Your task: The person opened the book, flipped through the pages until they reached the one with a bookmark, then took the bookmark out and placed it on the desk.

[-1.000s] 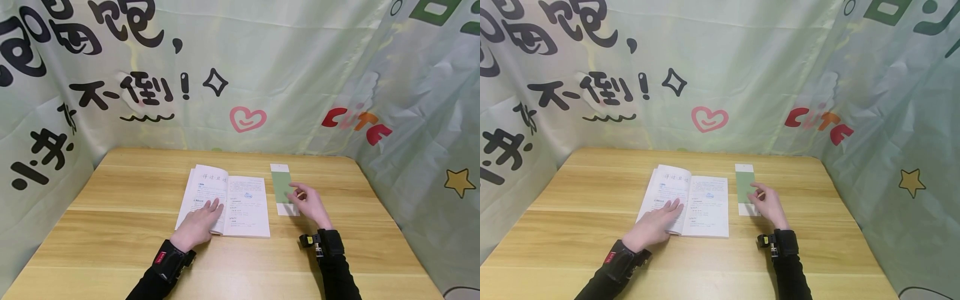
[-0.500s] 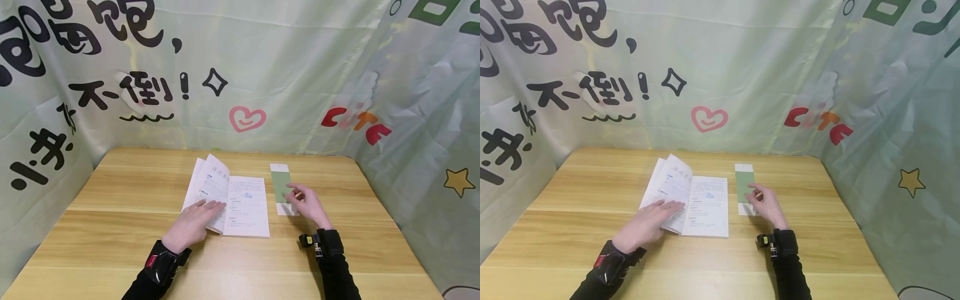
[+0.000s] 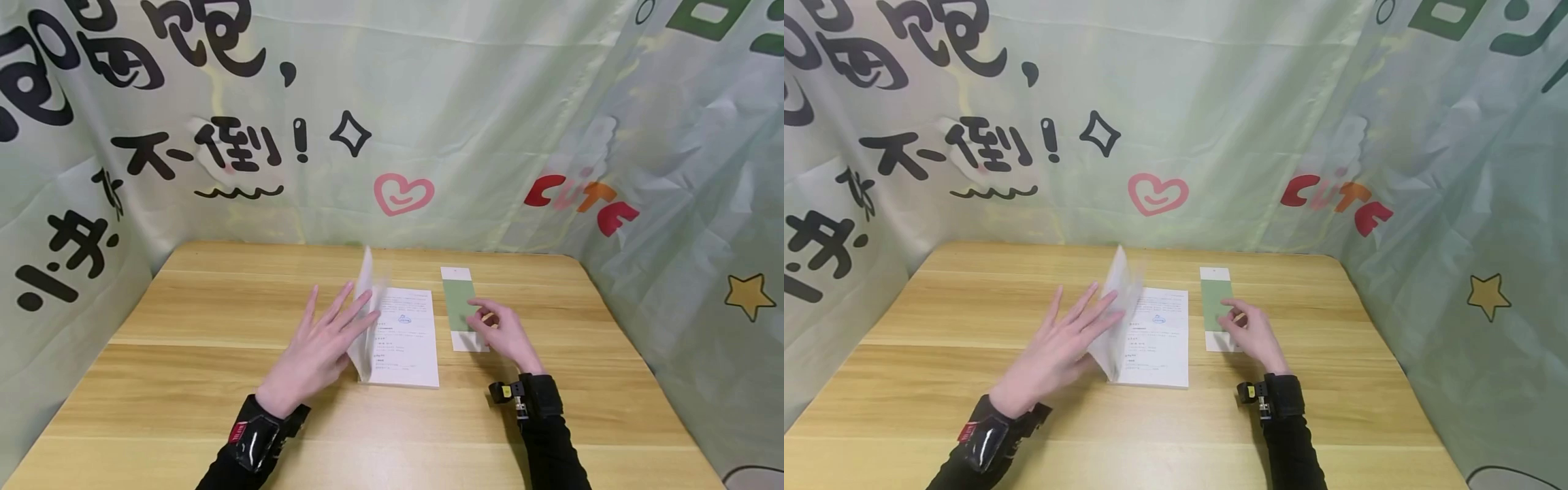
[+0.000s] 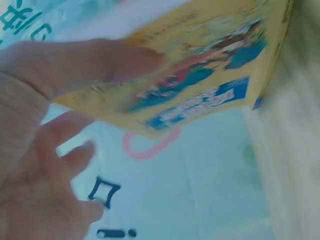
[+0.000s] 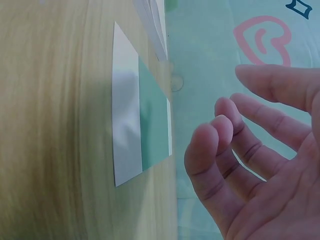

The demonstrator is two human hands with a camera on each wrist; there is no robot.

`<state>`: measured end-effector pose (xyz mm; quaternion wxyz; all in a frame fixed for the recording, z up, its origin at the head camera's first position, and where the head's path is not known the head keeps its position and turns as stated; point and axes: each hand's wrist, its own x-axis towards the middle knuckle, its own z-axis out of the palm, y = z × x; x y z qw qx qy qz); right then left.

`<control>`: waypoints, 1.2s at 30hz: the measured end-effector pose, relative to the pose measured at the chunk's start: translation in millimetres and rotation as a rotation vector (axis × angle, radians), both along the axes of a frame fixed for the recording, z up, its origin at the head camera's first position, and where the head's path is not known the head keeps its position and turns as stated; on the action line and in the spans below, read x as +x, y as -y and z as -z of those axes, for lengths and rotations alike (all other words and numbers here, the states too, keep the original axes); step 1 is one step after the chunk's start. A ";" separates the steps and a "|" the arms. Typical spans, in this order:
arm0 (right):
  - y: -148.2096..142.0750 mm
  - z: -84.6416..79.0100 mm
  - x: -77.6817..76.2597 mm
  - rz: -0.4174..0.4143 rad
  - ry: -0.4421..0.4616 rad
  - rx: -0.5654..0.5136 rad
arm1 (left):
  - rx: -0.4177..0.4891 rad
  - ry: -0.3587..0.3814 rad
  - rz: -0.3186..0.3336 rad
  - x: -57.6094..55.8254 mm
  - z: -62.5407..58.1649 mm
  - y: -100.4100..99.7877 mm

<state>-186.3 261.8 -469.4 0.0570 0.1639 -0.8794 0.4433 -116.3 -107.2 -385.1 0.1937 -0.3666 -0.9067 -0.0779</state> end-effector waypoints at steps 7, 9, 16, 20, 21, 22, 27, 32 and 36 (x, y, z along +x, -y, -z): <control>1.2 -4.5 3.8 0.012 0.022 -0.012 | 0.000 0.150 -0.052 -3.2 29.1 -22.7; 0.3 -1.2 2.9 0.011 0.016 -0.023 | 0.001 0.244 -0.052 -1.8 40.3 -26.9; -4.6 12.7 -5.5 -0.010 -0.018 -0.022 | -0.096 0.527 -0.004 8.0 60.3 -35.1; 2.8 -5.0 1.4 -0.002 0.002 -0.031 | -0.081 0.537 -0.019 10.0 57.6 -39.2; 5.7 -11.3 4.2 -0.003 0.009 -0.036 | -0.077 0.539 -0.021 10.5 56.7 -39.9; 9.5 -19.4 8.6 0.011 0.022 -0.027 | -0.072 0.543 -0.024 11.1 55.8 -40.5; 13.9 -30.4 15.4 0.030 0.039 0.001 | -0.059 0.565 -0.024 11.9 54.6 -41.4; 14.3 -30.7 15.8 0.033 0.020 0.005 | -0.011 0.630 0.019 5.1 53.9 -33.4; 14.6 -33.9 16.0 0.044 0.029 0.019 | 0.062 0.637 0.038 -6.3 47.6 -16.8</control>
